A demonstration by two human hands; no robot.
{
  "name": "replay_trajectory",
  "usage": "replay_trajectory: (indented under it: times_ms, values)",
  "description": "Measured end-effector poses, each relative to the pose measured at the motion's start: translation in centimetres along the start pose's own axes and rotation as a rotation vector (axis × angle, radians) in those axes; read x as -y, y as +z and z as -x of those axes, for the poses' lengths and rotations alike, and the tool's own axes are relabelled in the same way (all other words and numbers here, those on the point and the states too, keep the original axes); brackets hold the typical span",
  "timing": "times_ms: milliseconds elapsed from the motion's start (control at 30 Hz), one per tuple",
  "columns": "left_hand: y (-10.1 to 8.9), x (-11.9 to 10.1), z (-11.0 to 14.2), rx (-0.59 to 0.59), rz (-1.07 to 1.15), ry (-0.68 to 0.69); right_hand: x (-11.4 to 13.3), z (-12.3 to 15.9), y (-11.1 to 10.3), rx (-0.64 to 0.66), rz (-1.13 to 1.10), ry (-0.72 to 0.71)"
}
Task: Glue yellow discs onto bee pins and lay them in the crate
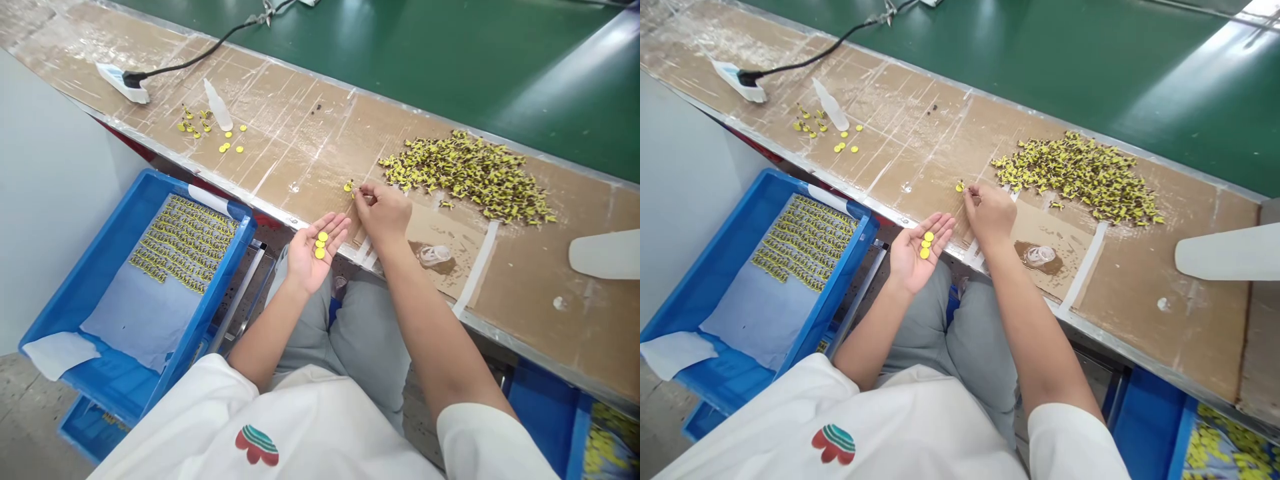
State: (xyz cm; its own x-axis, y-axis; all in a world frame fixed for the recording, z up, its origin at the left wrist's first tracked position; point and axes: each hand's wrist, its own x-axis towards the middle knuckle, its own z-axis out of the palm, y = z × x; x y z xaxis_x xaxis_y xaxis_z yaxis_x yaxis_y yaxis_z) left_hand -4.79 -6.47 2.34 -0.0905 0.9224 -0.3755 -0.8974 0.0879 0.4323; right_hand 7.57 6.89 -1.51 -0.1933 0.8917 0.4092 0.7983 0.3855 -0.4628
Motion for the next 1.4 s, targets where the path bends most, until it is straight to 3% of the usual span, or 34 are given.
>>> replay_trajectory:
  times_ms: [267,433,633,767,867,967,1100,1200,1300,1400]
  values:
    - [0.2,0.1,0.0,0.002,-0.038,-0.003,-0.1,0.3,-0.2,-0.032,0.008,0.032]
    - [0.4,0.3,0.1,-0.038,-0.021,-0.013,0.8,2.5,-2.6,-0.166,-0.128,-0.175]
    - [1.0,0.7,0.6,-0.054,0.01,-0.209,1.9,6.3,-7.4,0.042,-0.309,-0.476]
    - [1.6,1.7,0.8,-0.027,0.018,-0.296,1.1,6.6,-9.3,0.156,-0.302,-0.555]
    - [2.1,2.4,1.1,-0.003,-0.017,-0.305,0.4,6.7,-9.9,0.21,-0.288,-0.539]
    - [2.5,3.0,1.5,0.006,-0.071,-0.284,0.5,7.4,-9.9,0.175,-0.322,-0.389]
    - [2.7,3.4,2.1,0.026,-0.102,-0.229,1.5,8.7,-10.0,0.028,-0.698,0.194]
    - [2.5,3.7,2.4,0.059,-0.161,-0.175,2.2,9.3,-10.4,0.066,-1.023,0.581]
    - [2.1,4.1,2.7,0.101,-0.215,-0.163,2.5,9.6,-11.0,0.129,-1.202,0.777]
    - [1.7,4.6,2.9,0.147,-0.233,-0.155,2.6,9.9,-11.4,0.165,-1.286,0.865]
